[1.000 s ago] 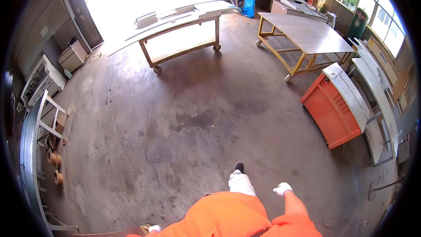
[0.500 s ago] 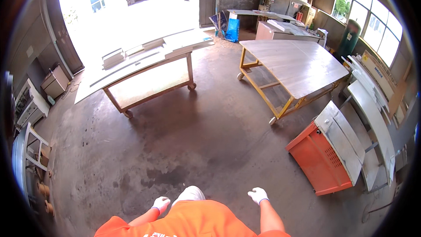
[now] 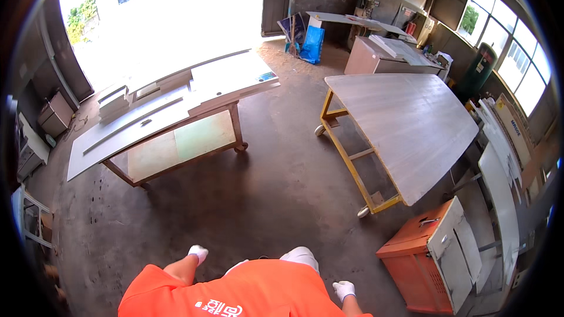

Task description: The person wipes white furniture panels with a cloth, moves wooden and white panels across the workshop, and uses an air duster to blow debris off a surface.

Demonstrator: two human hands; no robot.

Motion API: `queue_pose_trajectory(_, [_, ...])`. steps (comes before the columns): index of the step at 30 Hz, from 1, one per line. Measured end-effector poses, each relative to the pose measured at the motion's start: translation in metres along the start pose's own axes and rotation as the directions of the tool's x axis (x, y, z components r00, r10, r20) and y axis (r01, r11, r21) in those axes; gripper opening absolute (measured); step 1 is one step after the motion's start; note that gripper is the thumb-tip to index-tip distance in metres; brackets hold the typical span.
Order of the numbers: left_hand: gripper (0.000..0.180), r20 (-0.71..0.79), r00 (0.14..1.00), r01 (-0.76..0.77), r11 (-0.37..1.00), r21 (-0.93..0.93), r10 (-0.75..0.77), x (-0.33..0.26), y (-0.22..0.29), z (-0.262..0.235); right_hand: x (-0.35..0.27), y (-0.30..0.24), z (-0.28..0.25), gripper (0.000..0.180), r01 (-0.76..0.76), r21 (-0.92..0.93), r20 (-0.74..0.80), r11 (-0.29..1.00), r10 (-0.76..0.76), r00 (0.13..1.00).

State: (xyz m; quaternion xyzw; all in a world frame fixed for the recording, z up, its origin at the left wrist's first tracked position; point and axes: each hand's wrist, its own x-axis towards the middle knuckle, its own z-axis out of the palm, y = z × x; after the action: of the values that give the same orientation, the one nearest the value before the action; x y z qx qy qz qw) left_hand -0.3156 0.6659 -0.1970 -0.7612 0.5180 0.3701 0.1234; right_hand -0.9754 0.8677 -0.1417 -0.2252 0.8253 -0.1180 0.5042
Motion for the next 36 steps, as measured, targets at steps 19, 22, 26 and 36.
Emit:
queue_pose_trajectory(19, [0.054,-0.075,0.997,-0.074,-0.222,-0.972,-0.006,0.335,0.605,-0.398,0.425,-0.902,-0.160,0.055,0.700,-0.151,0.210,0.698,-0.669,0.713])
queue_pose_trajectory(22, [0.049,-0.092,0.963,-0.183,-0.363,-0.914,-0.253,0.371,0.621,-0.412,0.429,-1.059,-0.064,0.073,0.758,-0.012,0.348,0.652,-0.708,0.615])
queue_pose_trajectory(26, [0.037,-0.027,0.852,-0.292,-0.433,-0.853,-0.522,0.401,0.639,-0.432,0.429,-1.166,0.044,0.065,0.604,0.077,0.628,0.793,-0.509,0.588])
queue_pose_trajectory(36, [0.047,0.153,0.350,-0.475,-0.316,-0.821,-0.924,0.437,0.626,-0.465,0.488,-1.272,0.029,0.069,0.788,-0.036,0.998,0.615,-0.023,0.064])
